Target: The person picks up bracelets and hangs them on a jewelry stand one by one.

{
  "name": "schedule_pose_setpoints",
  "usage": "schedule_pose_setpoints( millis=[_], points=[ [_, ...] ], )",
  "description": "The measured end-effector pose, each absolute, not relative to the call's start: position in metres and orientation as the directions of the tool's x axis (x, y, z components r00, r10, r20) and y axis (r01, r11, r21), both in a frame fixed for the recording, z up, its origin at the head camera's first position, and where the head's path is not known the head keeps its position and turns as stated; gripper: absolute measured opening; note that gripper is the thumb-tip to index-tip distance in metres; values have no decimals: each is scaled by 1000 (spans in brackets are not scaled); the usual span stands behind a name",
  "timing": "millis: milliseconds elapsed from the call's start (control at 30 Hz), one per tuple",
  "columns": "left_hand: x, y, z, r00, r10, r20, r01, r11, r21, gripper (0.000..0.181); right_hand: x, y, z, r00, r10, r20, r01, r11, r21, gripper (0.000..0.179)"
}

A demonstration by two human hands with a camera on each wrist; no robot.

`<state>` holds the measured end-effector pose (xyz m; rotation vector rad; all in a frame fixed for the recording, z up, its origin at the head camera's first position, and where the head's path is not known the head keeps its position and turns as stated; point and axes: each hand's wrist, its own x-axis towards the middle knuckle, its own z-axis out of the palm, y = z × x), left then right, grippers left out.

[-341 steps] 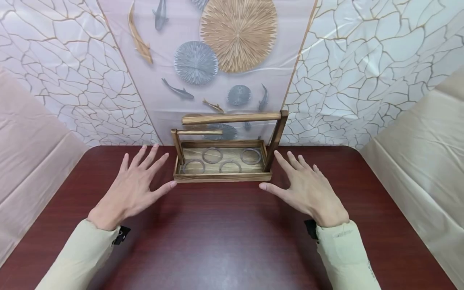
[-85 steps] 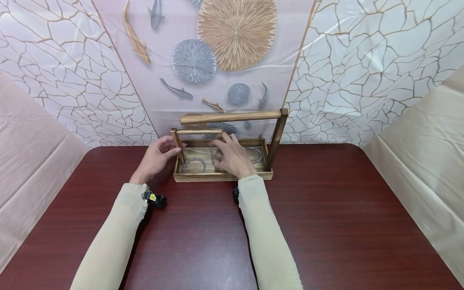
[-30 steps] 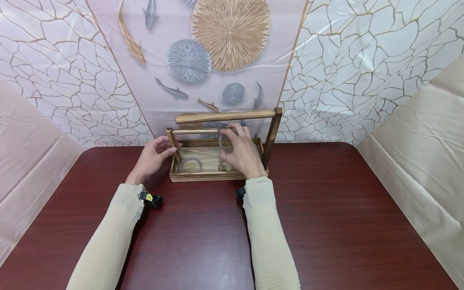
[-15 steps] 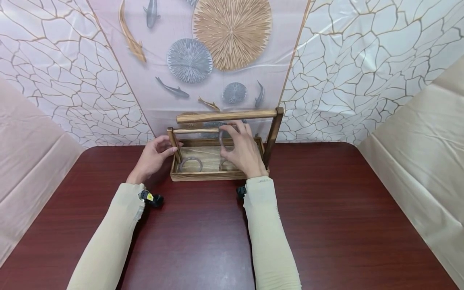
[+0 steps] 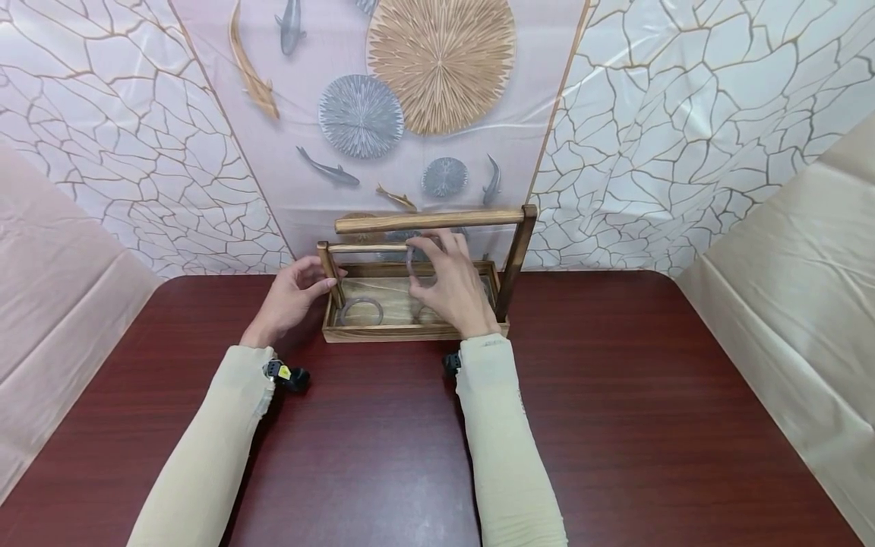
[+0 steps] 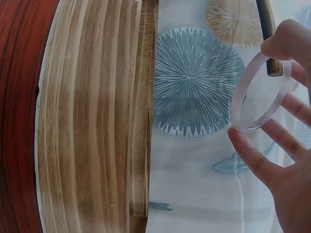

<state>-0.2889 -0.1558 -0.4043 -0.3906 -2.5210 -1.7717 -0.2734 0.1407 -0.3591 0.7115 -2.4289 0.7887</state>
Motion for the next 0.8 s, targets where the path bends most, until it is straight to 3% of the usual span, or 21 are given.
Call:
schedule_pose_setpoints(
  millis=[800],
  points=[
    [-288,-155,-404,-968,180,173,225,326,918,33,-273,123,-363,-700,-361,617,-646,687,-331,50]
  ],
)
